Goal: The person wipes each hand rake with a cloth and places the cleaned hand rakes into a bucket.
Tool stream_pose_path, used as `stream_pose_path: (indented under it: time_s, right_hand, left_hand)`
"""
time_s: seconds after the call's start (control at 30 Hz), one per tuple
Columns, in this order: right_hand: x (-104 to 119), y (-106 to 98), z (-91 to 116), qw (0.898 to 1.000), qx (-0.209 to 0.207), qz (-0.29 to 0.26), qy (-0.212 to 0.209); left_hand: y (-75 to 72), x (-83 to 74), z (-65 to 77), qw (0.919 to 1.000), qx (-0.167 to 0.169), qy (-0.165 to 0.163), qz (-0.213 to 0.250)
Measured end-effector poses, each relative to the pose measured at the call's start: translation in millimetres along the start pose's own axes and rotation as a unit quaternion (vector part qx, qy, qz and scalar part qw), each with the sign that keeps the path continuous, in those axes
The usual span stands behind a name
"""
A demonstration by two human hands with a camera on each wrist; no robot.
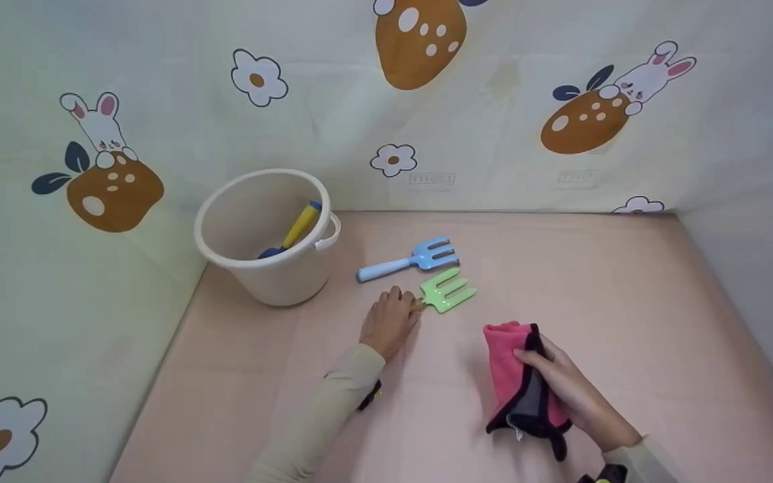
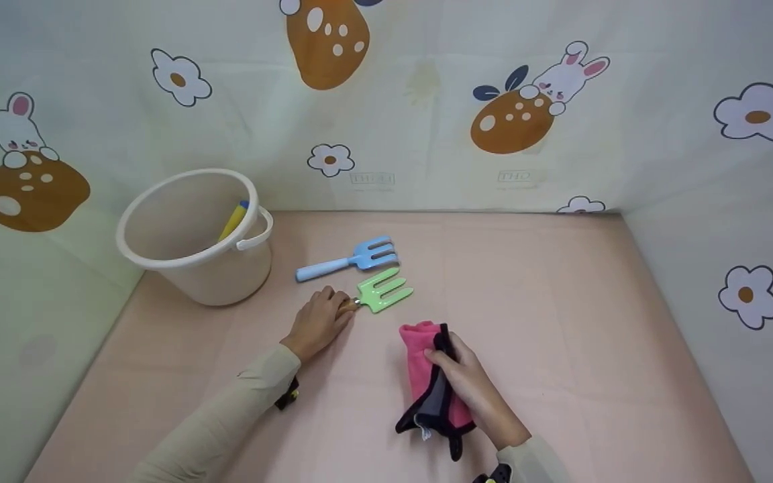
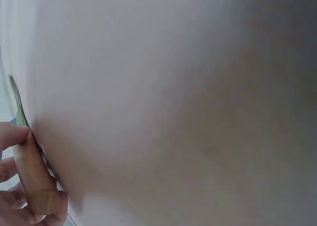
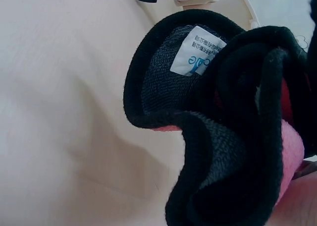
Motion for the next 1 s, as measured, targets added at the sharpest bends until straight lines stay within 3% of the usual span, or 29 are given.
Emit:
stream_pose_path:
  time_s: [0.33, 0.6, 1.0]
  right_hand:
    - [1, 0, 1, 1.0, -0.002, -0.004, -0.003]
    - [2, -2, 1, 1.0, 0.001, 0.001, -0.002]
    - [10, -4, -1, 1.0, -0.009, -0.001, -0.011]
  left_hand:
    - [-2.6, -2.1, -1.7, 0.9964, 0.061, -0.022, 0.055]
    - [-13.8, -4.0, -3.3, 0.9928, 0.074, -0.023, 0.091]
    - [-38.7, -18.3, 9.0, 0.9675, 0.14, -0.023, 0.209]
Point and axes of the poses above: each hand's wrist, its own z-axis away from the middle knuckle, its own y-axis out of the palm, x = y × z, the point moved 6 cm from there along -z, towards the middle knuckle, and after that the axes turned 14 degrees about -y, right-handed, at the moved point
